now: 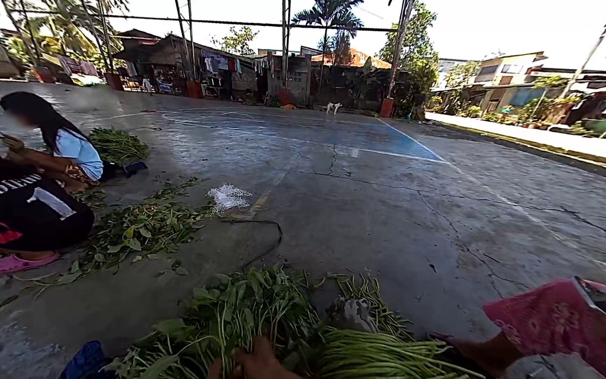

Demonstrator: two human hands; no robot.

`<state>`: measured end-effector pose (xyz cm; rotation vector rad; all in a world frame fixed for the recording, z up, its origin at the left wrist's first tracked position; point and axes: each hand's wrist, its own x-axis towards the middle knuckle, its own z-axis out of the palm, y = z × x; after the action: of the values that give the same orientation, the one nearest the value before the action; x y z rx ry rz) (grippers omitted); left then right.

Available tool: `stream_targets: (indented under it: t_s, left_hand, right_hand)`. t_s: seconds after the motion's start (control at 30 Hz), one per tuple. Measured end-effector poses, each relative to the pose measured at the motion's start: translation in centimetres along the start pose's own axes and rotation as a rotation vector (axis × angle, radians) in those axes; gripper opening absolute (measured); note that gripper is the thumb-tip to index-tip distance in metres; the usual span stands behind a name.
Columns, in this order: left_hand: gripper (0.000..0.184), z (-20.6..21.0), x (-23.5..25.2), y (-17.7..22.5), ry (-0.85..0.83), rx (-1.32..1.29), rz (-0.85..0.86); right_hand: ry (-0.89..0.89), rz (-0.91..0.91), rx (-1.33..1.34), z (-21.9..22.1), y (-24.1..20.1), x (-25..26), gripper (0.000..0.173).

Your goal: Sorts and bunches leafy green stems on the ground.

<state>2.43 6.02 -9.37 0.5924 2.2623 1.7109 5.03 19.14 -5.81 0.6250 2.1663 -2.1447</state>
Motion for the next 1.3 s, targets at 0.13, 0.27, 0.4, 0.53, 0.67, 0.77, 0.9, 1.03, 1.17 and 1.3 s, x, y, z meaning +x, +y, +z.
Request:
stream_targets:
  t_s: [0.13, 0.27, 0.4, 0.53, 0.67, 0.77, 0.9, 1.03, 1.17, 1.3]
  left_hand:
    - [0.041, 0.3, 0.1, 1.1, 0.037, -0.086, -0.148]
    - [0.029, 0.7, 0.7, 0.5, 0.031, -0.275, -0.17]
    - [0.037, 0.8, 0.5, 1.2, -0.11, -0.325, -0.2]
    - [0.037, 0.7, 0.4, 1.3, -0.22, -0.354, -0.205]
    - [0.038, 0.5, 0.3, 2.0, -0.314, -0.362, -0.255]
    - [0.036, 0.6, 0.3, 2.3, -0.364, -0.347, -0.272]
    - [0.037, 0.4, 0.3, 2.3, -0.496, -0.29, -0.312]
    - [0.036, 0.0, 0.4, 2.2, -0.65, -0.397, -0.311]
    - [0.045, -0.6, 0.3, 2.0, -0.679, -0.499, -0.319]
    - [0.039, -1.3, 0.5, 1.7, -0.664, -0.608, -0.354]
  right_hand:
    - [-0.001, 0.033, 0.065, -1.3, -1.0, -0.4, 0.029]
    - [0.006, 0.23, 0.401, -1.7, -0.8, 0.6, 0.034]
    - [0.01, 0.345, 0.579, -1.7, -0.2, 1.2, 0.028]
    - [-0.024, 0.286, 0.406, -1.8, 0.2, 1.0, 0.045]
    - [-0.013, 0.188, 0.237, -2.4, -0.1, 0.7, 0.057]
    - [0.044, 0.189, 0.264, -2.9, -0.3, 1.1, 0.063]
    - [0.098, 0.19, 0.315, -3.2, -0.1, 1.6, 0.073]
    - [0.094, 0.201, 0.263, -3.7, 0.4, 2.1, 0.077]
    - [0.077, 0.219, 0.154, -4.5, -0.4, 1.7, 0.079]
    - [0.292, 0.162, 0.226, -7.4, -2.8, 1.6, 0.067]
